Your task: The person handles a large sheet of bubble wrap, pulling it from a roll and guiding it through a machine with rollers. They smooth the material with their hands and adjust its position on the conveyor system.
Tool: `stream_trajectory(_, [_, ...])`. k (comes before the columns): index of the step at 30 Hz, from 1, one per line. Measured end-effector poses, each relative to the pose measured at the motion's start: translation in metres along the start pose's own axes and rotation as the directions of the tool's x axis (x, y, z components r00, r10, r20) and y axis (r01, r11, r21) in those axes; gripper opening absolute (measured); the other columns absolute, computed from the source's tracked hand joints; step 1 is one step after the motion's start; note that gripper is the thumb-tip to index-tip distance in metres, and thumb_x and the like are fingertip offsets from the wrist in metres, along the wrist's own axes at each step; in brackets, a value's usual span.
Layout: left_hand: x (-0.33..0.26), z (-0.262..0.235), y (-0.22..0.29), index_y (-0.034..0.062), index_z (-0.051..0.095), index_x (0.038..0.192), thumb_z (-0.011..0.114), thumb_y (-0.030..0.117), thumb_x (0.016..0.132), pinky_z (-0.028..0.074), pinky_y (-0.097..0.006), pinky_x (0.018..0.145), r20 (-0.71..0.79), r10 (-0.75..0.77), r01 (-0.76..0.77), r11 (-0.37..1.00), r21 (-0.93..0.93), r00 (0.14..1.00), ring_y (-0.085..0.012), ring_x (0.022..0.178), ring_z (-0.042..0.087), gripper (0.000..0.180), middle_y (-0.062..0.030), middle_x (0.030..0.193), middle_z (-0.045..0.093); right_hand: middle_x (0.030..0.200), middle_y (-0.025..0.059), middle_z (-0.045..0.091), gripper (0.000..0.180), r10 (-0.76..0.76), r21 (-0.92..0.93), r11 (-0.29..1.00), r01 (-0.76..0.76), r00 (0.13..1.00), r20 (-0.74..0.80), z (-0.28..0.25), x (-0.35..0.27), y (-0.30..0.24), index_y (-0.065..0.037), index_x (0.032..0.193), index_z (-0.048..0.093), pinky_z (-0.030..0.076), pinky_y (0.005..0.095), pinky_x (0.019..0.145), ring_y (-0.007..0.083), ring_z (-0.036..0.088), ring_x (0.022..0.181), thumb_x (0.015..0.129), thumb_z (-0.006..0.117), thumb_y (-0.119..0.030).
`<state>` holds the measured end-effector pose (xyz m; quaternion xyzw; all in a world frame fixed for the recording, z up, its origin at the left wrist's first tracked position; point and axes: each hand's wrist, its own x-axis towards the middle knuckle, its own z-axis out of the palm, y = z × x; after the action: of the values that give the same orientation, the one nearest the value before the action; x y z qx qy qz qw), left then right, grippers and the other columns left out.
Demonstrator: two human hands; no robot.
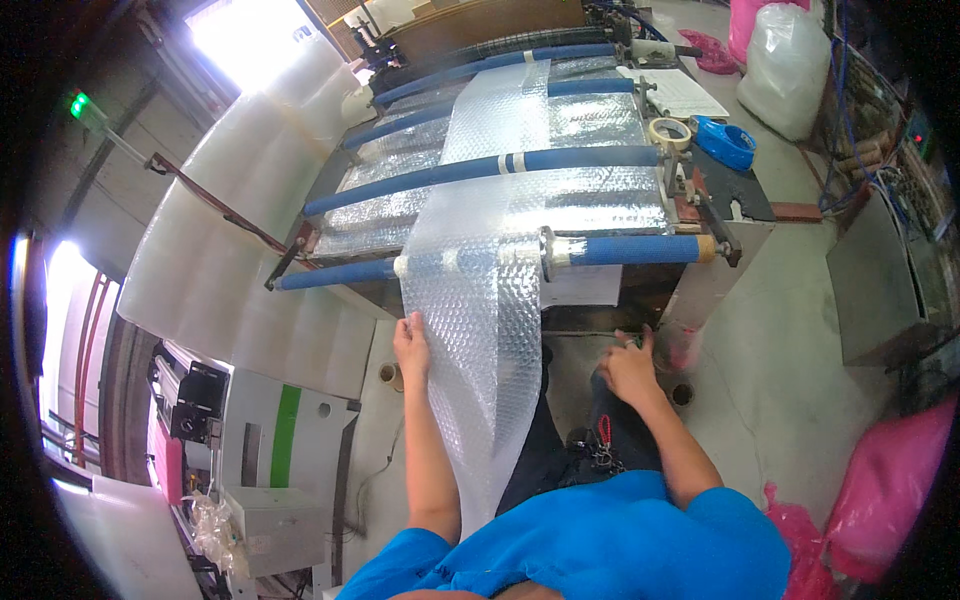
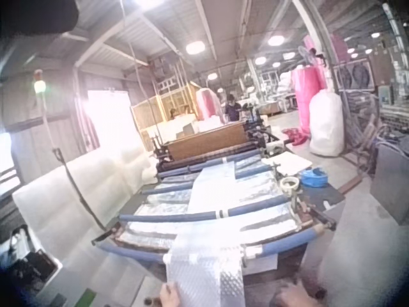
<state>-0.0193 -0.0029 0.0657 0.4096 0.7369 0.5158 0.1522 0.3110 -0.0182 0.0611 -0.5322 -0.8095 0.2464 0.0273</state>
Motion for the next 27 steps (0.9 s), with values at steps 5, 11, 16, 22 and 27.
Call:
stream_trajectory(5, [-0.03,0.006,0.009,0.004,0.05,0.081,0.045,0.05,0.079,0.038,-0.036,0.059,-0.214,-0.047,0.092,0.975,0.203,0.976,-0.0272,0.062,0.051,0.046,-0.0123,0.065,0.054,0.097,0.0079,0.059,0.039,0.064,0.903,0.375,0.212,0.965,-0.253,0.007,0.028,-0.033,-0.005,0.101,0.058,0.035,0.0289,0.086,0.0181,0.05,0.099,0.077,0.056,-0.035])
stream_trajectory(11, [-0.055,-0.014,0.009,0.001,0.05,0.082,0.051,0.043,0.079,0.039,-0.031,0.059,-0.231,-0.123,0.18,0.954,0.241,0.965,-0.0183,0.062,0.048,0.042,-0.0088,0.067,0.052,0.087,0.0087,0.062,0.039,0.006,0.644,0.764,-0.033,0.999,0.044,0.04,0.034,-0.072,-0.012,0.085,0.064,0.032,0.0335,0.087,0.0227,0.055,0.088,0.076,0.049,-0.047])
stream_trajectory(16, [-0.041,-0.019,-0.019,0.0016,0.05,0.076,0.05,0.046,0.078,0.037,-0.033,0.051,-0.182,-0.028,0.057,0.986,0.154,0.983,-0.0194,0.052,0.044,0.045,-0.0079,0.057,0.048,0.078,0.0085,0.062,0.038,0.021,0.809,0.587,0.033,0.998,-0.055,0.074,0.036,-0.072,-0.005,0.077,0.063,0.041,0.0297,0.074,0.0182,0.058,0.076,0.08,0.048,-0.04])
stream_trajectory(22, [-0.047,0.006,-0.027,0.0018,0.047,0.08,0.049,0.045,0.08,0.037,-0.032,0.055,-0.202,-0.063,0.082,0.993,0.086,0.977,-0.0174,0.056,0.044,0.043,-0.0074,0.059,0.049,0.075,0.0068,0.061,0.038,-0.041,0.846,0.508,0.161,0.986,-0.163,0.083,0.051,-0.055,-0.001,0.075,0.062,0.042,0.0271,0.07,0.015,0.056,0.074,0.082,0.047,-0.035])
stream_trajectory(27, [-0.046,0.018,-0.025,0.0049,0.046,0.082,0.045,0.05,0.079,0.036,-0.038,0.05,-0.239,0.022,0.018,0.987,0.163,0.971,-0.0286,0.052,0.049,0.045,-0.0129,0.057,0.05,0.074,0.0048,0.06,0.037,-0.044,0.855,0.486,0.182,0.982,-0.184,0.097,0.069,-0.04,0.0,0.076,0.061,0.04,0.0257,0.071,0.0128,0.052,0.074,0.083,0.047,-0.034])
